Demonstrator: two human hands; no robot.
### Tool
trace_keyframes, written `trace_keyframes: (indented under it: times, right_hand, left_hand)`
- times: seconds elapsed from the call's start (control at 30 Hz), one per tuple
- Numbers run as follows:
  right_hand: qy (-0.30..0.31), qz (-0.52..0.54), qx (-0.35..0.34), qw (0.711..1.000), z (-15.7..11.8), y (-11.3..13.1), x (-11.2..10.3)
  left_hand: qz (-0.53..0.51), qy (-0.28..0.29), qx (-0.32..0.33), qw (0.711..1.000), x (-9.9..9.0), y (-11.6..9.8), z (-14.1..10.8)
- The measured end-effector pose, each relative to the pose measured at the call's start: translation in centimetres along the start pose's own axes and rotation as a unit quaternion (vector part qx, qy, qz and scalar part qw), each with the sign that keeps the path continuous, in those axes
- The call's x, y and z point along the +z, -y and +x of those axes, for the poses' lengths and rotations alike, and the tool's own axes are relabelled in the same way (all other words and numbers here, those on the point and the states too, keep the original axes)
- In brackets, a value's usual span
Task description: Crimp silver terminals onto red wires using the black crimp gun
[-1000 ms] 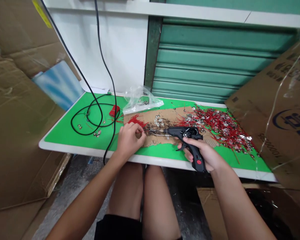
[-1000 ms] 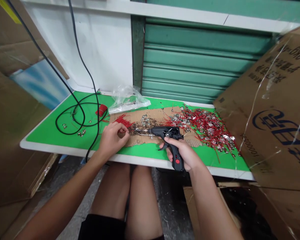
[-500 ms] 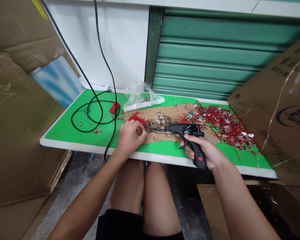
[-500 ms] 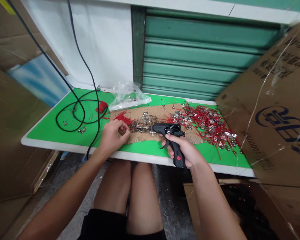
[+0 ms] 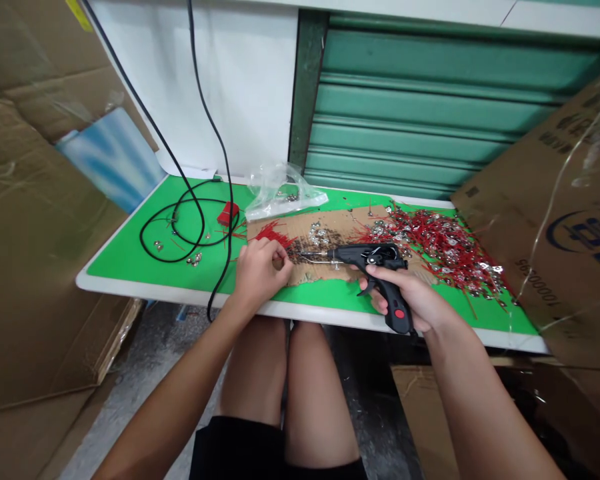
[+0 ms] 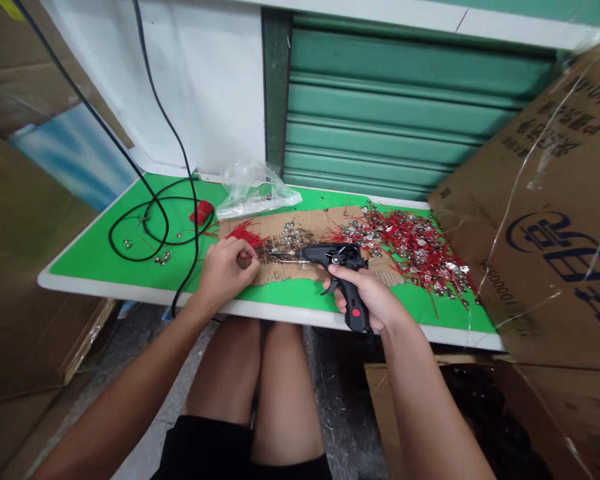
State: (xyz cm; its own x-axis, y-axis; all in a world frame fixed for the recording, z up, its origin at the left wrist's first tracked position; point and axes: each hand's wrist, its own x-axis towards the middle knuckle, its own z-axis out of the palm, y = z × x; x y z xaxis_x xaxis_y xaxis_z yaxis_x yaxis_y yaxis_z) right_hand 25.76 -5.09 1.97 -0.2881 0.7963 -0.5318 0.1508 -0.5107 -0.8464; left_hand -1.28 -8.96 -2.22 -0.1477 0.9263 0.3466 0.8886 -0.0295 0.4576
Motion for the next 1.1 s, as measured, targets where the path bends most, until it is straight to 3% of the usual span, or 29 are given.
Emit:
trace_keyframes:
  times: [0.23, 1.1]
  right_hand:
    - [0.026, 0.028, -0.006, 0.999, 0.09, -0.09, -0.33]
    - [0.021, 0.039, -0.012, 0.999, 0.15, -0.6, -0.12]
  left_hand:
    - [-0.009, 0.001, 0.003, 1.0, 0.1, 0.02, 0.06]
    - [-0.009, -0.004, -0.003, 1.0, 0.31, 0.02, 0.16]
